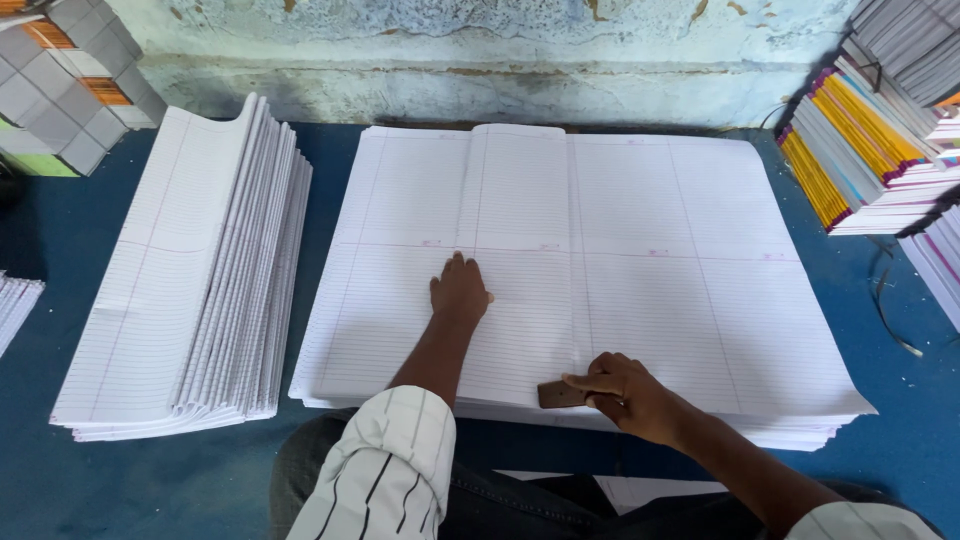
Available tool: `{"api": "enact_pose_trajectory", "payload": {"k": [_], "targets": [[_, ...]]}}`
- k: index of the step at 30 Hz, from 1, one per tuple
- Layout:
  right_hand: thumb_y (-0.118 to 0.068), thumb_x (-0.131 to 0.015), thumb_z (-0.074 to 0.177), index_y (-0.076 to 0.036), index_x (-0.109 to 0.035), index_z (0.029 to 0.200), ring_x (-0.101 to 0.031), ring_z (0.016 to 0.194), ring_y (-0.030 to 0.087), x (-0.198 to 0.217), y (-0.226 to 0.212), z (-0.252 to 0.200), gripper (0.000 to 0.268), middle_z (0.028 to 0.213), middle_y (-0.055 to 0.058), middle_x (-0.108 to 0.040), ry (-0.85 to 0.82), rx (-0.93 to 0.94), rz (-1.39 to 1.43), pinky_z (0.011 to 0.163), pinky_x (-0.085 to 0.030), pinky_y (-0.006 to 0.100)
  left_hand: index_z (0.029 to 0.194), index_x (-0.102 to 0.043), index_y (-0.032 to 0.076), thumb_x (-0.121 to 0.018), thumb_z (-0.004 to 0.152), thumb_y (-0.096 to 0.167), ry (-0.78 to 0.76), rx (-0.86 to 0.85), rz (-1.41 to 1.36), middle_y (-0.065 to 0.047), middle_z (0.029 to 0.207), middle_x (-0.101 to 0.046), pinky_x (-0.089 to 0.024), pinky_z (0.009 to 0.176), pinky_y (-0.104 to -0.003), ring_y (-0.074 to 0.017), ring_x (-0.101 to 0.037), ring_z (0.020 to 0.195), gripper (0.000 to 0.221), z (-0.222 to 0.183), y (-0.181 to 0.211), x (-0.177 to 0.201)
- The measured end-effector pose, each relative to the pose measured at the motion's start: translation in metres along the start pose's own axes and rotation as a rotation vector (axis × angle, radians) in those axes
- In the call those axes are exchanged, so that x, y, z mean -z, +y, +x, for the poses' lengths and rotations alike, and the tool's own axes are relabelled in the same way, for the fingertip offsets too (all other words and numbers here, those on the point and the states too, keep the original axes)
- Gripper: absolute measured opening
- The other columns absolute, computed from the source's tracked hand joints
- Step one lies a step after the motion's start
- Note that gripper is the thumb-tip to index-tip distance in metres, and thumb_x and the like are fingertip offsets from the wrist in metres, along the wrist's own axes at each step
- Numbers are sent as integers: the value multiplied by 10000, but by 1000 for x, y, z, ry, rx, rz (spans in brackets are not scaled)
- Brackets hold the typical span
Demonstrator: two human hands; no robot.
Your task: The person folds large sheets of lined paper in half and presses the crease with a small wooden block. They repeat this process for multiple sheets, stacking the folded sheets to the left.
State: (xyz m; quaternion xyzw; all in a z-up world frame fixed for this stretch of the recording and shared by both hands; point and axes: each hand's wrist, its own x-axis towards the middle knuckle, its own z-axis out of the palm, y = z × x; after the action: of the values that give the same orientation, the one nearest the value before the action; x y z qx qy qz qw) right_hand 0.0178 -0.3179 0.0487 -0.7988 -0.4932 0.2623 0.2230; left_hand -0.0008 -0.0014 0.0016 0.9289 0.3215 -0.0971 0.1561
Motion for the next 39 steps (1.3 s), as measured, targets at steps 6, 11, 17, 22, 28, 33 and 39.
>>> {"api": "enact_pose_trajectory", "payload": {"k": [6,11,17,22,28,33,39], "targets": [[-103,-673,922,-366,-658,1368,-566,1073,182,6,-5,-2,518,1134,11,-602,-84,-87,50,971,-502,361,1529,-389,89,-745,924,384,3,1,2,-118,1681,-223,-320,1209,-515,-257,-250,1540,762,-1,0,-1],[-105,-648,935,-344,-680,1339,-602,1067,184,11,2,4,470,1134,30,-625,-67,-183,145,994,-530,355,1531,-384,95,-737,929,385,-14,16,10,-116,1683,-214,-315,1212,-511,-261,-245,1540,756,-2,0,1],[-211,-629,963,-309,-615,1387,-624,1096,206,45,39,13,435,1208,69,-637,205,-308,159,1000,-531,387,1529,-390,76,-743,929,382,-18,3,10,-138,1682,-222,-339,1200,-509,-278,-254,1539,760,-2,1,2],[-264,-645,955,-315,-573,1456,-623,1076,244,88,73,0,509,1314,112,-625,418,-602,184,927,-545,424,1529,-385,75,-745,925,386,-27,4,22,-136,1684,-216,-359,1188,-499,-275,-256,1538,769,1,1,1],[-226,-697,941,-287,-592,1469,-668,933,252,134,109,-30,542,1191,168,-728,617,-711,231,793,-562,405,1540,-373,80,-746,925,390,-25,2,27,-137,1681,-220,-366,1183,-494,-278,-263,1535,783,1,1,1],[-225,-689,975,-282,-593,1493,-642,816,271,154,146,-73,530,1162,194,-728,651,-907,271,663,-534,393,1544,-376,74,-757,915,373,-18,0,5,-141,1685,-226,-421,1150,-482,-289,-290,1524,794,1,0,1],[-182,-676,1008,-271,-563,1524,-657,773,327,149,236,-141,535,1147,299,-691,688,-1152,317,604,-553,439,1535,-391,61,-761,909,388,-10,-9,19,-149,1680,-234,-440,1141,-481,-298,-332,1504,798,4,-1,-1]]}}
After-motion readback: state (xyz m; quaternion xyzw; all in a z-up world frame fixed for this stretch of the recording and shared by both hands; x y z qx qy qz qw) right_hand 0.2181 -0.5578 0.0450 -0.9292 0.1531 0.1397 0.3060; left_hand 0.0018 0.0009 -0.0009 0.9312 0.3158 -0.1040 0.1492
